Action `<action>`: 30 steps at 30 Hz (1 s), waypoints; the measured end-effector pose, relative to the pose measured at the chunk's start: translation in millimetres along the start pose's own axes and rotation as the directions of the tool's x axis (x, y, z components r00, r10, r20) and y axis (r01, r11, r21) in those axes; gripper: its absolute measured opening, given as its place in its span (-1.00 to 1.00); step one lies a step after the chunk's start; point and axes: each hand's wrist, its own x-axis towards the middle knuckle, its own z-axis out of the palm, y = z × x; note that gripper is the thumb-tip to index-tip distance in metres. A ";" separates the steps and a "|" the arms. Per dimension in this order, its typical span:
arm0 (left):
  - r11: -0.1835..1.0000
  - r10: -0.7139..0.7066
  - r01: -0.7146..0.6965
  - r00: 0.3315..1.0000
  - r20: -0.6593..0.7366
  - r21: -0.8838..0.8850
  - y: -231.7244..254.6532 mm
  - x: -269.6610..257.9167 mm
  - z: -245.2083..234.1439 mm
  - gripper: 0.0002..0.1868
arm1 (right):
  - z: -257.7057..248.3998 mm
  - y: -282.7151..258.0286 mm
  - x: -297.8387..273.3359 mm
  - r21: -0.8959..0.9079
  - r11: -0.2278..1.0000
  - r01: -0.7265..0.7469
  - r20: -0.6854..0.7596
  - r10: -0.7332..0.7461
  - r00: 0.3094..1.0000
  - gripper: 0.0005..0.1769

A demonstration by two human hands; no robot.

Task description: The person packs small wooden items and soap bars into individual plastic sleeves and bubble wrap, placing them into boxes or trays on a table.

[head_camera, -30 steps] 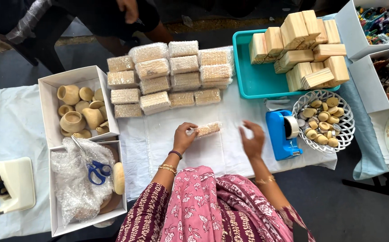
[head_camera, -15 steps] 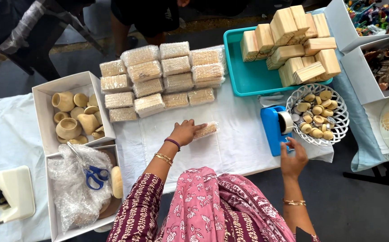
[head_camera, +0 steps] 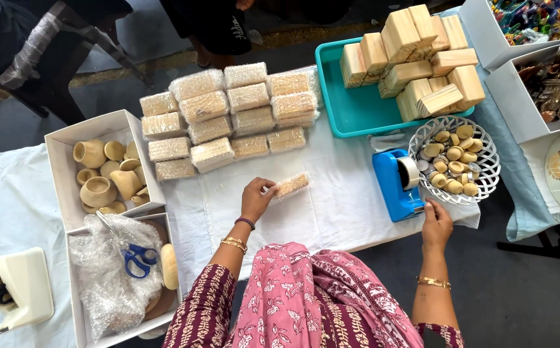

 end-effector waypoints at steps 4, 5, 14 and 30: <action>0.990 0.084 -0.087 0.996 -0.024 -0.113 -10.5 -10.4 1.9 -0.81 | 4.0 -3.6 15.2 -0.236 0.971 0.021 0.069 -0.005 0.998 -0.73; 0.987 0.079 -0.082 0.996 -0.033 -0.136 -11.3 -12.4 1.0 -0.77 | 5.4 -4.3 18.4 -0.183 0.981 -0.066 0.077 0.082 0.994 -0.76; 0.984 0.022 -0.029 0.999 -0.042 -0.175 -4.7 -9.4 -2.9 -0.75 | 8.3 -35.7 24.3 -0.634 0.746 0.204 0.085 -0.195 0.977 -0.75; 0.996 0.020 -0.020 1.000 0.000 -0.091 -2.5 -4.9 -3.0 -0.82 | -16.7 -26.8 -4.5 0.217 0.926 -0.308 0.158 0.278 0.948 -0.67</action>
